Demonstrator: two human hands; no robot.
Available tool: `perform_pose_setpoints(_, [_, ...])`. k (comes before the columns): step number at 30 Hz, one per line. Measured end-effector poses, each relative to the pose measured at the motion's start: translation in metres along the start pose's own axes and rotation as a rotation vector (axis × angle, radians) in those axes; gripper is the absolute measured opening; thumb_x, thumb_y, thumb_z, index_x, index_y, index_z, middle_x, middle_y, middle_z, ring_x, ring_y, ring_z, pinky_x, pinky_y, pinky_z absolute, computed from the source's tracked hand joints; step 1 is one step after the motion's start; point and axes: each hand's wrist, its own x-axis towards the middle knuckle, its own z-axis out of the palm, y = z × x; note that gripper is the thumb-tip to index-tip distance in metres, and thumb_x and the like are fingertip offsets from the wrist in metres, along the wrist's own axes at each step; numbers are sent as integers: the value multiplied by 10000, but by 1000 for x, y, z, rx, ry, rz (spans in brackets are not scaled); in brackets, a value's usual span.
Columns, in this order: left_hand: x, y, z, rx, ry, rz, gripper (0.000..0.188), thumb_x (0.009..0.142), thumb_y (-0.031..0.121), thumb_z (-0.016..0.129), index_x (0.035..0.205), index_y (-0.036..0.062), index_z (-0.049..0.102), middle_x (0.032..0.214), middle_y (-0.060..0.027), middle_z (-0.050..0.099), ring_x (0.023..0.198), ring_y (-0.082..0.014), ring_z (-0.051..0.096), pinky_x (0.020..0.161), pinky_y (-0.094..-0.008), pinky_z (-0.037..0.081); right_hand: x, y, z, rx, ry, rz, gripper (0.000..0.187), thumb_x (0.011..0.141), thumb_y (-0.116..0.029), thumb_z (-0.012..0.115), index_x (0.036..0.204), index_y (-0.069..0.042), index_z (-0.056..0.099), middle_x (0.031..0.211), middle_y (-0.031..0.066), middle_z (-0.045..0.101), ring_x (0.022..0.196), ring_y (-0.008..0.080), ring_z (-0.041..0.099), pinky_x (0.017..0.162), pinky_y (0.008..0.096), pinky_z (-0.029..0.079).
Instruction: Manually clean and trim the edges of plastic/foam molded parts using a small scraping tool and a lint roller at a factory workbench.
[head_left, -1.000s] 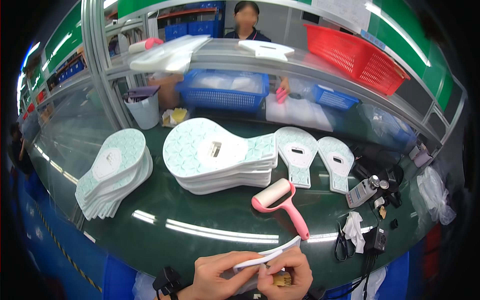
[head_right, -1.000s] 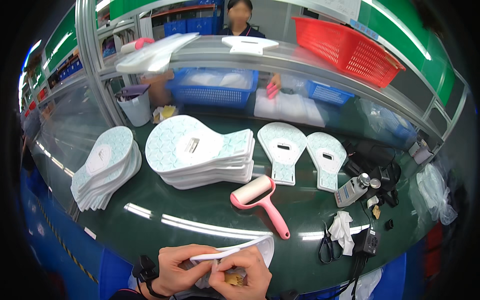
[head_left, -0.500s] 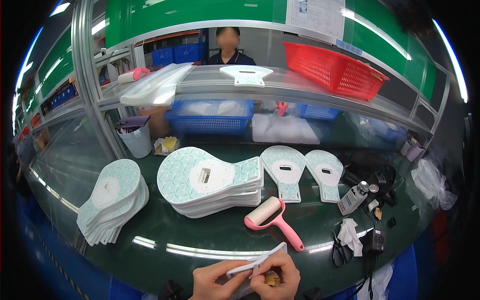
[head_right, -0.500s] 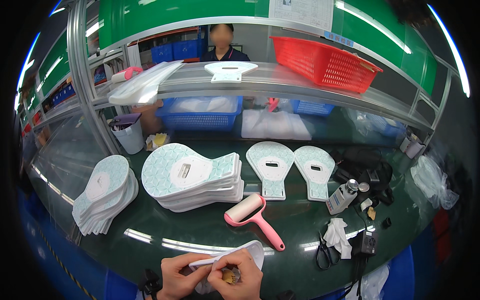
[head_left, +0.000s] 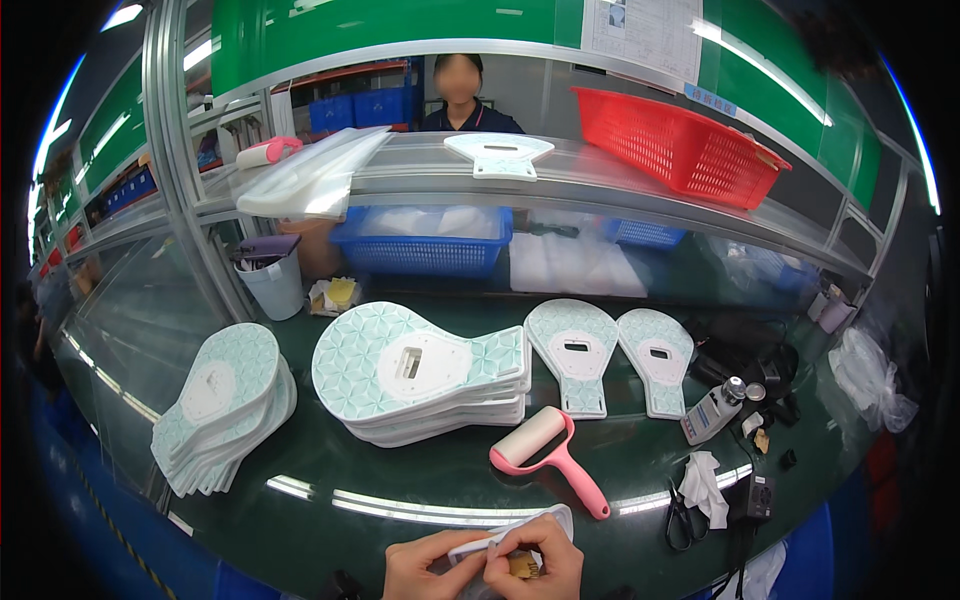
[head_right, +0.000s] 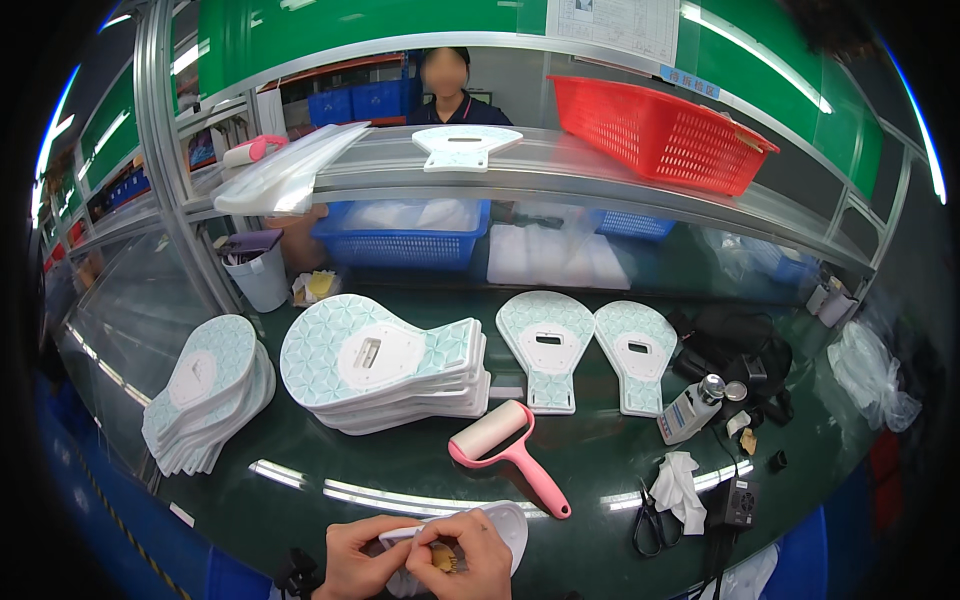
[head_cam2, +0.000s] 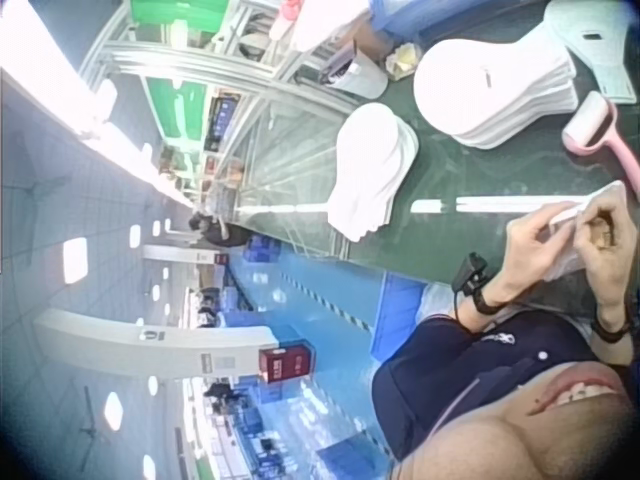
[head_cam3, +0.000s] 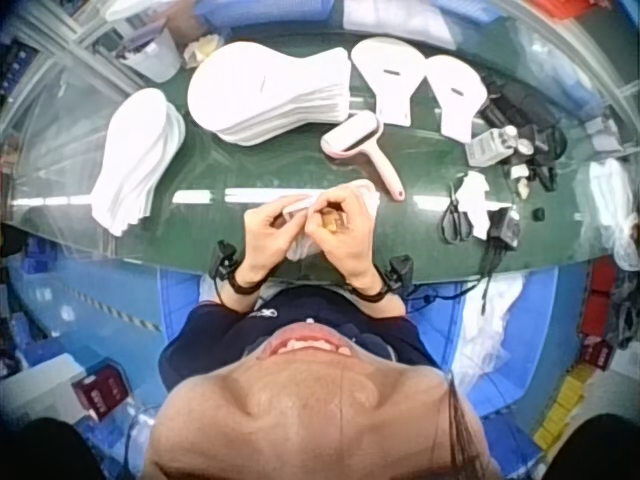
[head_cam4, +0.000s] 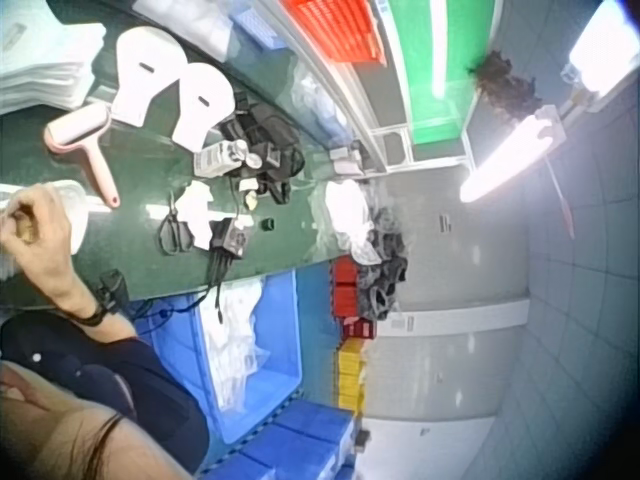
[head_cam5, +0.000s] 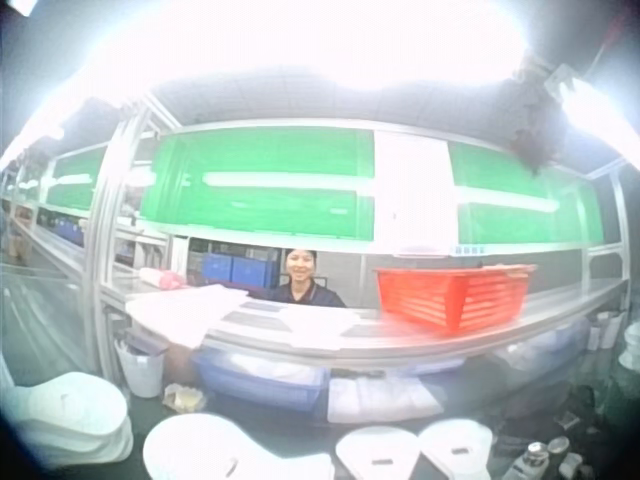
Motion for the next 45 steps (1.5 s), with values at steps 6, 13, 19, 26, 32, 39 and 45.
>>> perform_pose_setpoints(6, [4,-6,-1,13,-71,66,233,780,90,618,993,-2,600,767,-75,637,602,-82,555,533,-217,433,-7,9,-5,399,1,302,199,722,73,565,870,-23,470,760,14,508,623,46,473,566,171,407])
perform_pose_setpoints(13, [28,11,-17,156,-307,101,219,728,39,663,941,-3,634,873,-101,651,749,-132,621,650,-225,488,-6,6,-8,443,59,216,177,755,58,560,858,-29,445,792,37,477,663,85,511,610,194,429])
perform_pose_setpoints(19, [50,16,-16,182,-456,349,241,740,90,650,976,51,625,821,-65,639,582,-135,565,509,-222,442,1,-5,-11,407,122,66,181,753,55,567,847,-31,439,791,40,468,655,94,513,593,204,436])
perform_pose_setpoints(26, [53,14,-15,94,-516,262,244,734,60,661,970,13,624,923,-111,639,794,-184,628,683,-252,492,6,-7,-5,323,249,54,177,766,49,558,842,-38,425,795,38,451,626,82,493,538,196,433])
perform_pose_setpoints(32, [52,10,-34,57,-473,367,246,749,99,646,986,41,618,859,-72,640,627,-152,593,543,-236,467,9,-23,12,468,235,73,164,771,33,548,836,-41,416,782,54,427,589,89,457,514,203,432])
perform_pose_setpoints(39, [53,18,-49,43,-503,289,262,734,60,667,983,-5,614,949,-122,632,823,-179,623,699,-257,492,12,-28,28,414,251,-37,161,766,44,531,823,-35,402,765,70,416,587,108,440,516,209,433])
perform_pose_setpoints(45, [51,16,-41,-18,-458,347,242,734,102,661,956,18,615,890,-95,636,747,-190,629,620,-244,488,12,-29,25,367,309,-59,165,769,47,527,829,-35,397,764,69,419,566,107,443,523,203,420])
